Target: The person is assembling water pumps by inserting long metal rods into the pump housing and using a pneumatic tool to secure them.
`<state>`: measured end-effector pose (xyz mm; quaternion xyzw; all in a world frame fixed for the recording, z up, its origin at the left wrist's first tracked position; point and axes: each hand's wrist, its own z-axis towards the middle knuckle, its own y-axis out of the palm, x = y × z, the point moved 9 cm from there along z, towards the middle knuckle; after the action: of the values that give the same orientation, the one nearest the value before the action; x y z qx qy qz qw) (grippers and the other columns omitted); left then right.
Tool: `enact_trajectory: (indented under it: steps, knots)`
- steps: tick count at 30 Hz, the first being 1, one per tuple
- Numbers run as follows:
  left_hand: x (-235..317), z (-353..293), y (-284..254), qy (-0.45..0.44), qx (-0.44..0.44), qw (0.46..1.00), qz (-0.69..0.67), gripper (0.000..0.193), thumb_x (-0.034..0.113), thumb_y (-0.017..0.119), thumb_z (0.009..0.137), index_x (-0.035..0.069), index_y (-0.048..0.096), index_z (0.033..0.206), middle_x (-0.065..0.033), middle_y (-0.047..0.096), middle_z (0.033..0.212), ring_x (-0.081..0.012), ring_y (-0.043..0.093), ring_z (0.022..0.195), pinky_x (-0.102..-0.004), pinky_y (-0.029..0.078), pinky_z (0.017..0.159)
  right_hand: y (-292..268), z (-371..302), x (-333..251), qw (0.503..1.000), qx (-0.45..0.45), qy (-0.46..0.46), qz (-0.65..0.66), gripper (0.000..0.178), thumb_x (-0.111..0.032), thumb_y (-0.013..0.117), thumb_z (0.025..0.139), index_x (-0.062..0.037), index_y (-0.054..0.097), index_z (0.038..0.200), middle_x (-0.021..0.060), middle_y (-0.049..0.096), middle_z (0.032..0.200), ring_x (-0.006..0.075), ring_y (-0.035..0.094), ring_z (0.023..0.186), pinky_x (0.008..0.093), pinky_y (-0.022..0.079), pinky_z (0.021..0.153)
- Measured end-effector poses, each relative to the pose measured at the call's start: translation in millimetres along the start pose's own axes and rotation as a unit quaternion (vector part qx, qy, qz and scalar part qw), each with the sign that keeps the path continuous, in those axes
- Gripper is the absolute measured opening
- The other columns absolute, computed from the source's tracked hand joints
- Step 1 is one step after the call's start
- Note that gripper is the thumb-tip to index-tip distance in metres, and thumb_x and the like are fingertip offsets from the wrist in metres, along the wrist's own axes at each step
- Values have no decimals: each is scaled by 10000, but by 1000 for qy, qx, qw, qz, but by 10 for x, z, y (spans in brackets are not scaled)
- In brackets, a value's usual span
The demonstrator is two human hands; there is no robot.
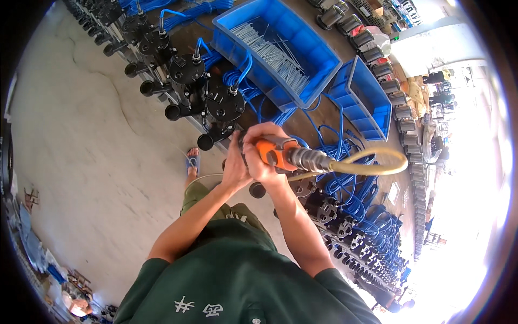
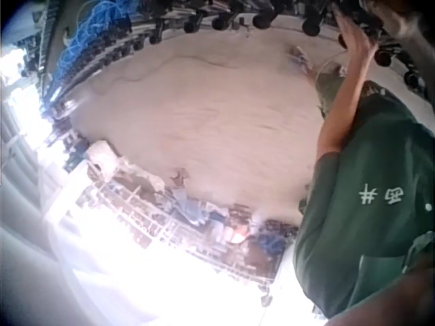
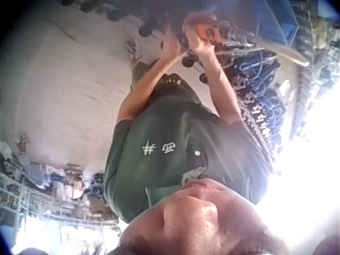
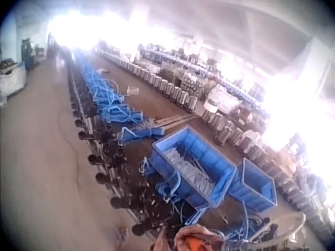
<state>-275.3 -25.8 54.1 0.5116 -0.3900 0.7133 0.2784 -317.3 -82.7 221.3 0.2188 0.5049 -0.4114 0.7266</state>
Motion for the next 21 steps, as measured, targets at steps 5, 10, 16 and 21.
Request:
enact_trajectory:
  steps: [5,10,16,21]
  knots:
    - [-106,-18,148,13,-22,1000,15,1133,144,898,612,-67,232,1504,-315,463,1413,-472,517,1271,-475,468,1050,-117,45,130,990,102,88,47,235,49,625,735,29,655,967,101,689,874,154,667,787,283,546,714]
    - [-213,60,136,-51,-12,998,29,1086,178,904,616,-3,298,1499,-263,565,1346,-436,636,1139,-461,535,961,-229,153,-371,985,133,-17,107,403,52,608,719,14,662,1116,112,701,884,165,687,807,275,536,706]
    - [-240,2,210,-37,-53,995,75,955,229,935,626,10,433,1408,-202,694,1155,-352,711,998,-408,578,863,-1256,-86,-438,959,282,-16,6,191,92,619,755,-13,632,914,90,678,890,146,650,729,278,528,645]
    - [-225,-5,173,27,-39,994,98,704,287,940,658,-20,575,1175,-183,720,1008,-340,727,868,-421,578,761,-1254,-61,-229,966,254,-45,-31,215,62,608,715,-6,618,919,75,675,846,161,675,796,289,540,693]
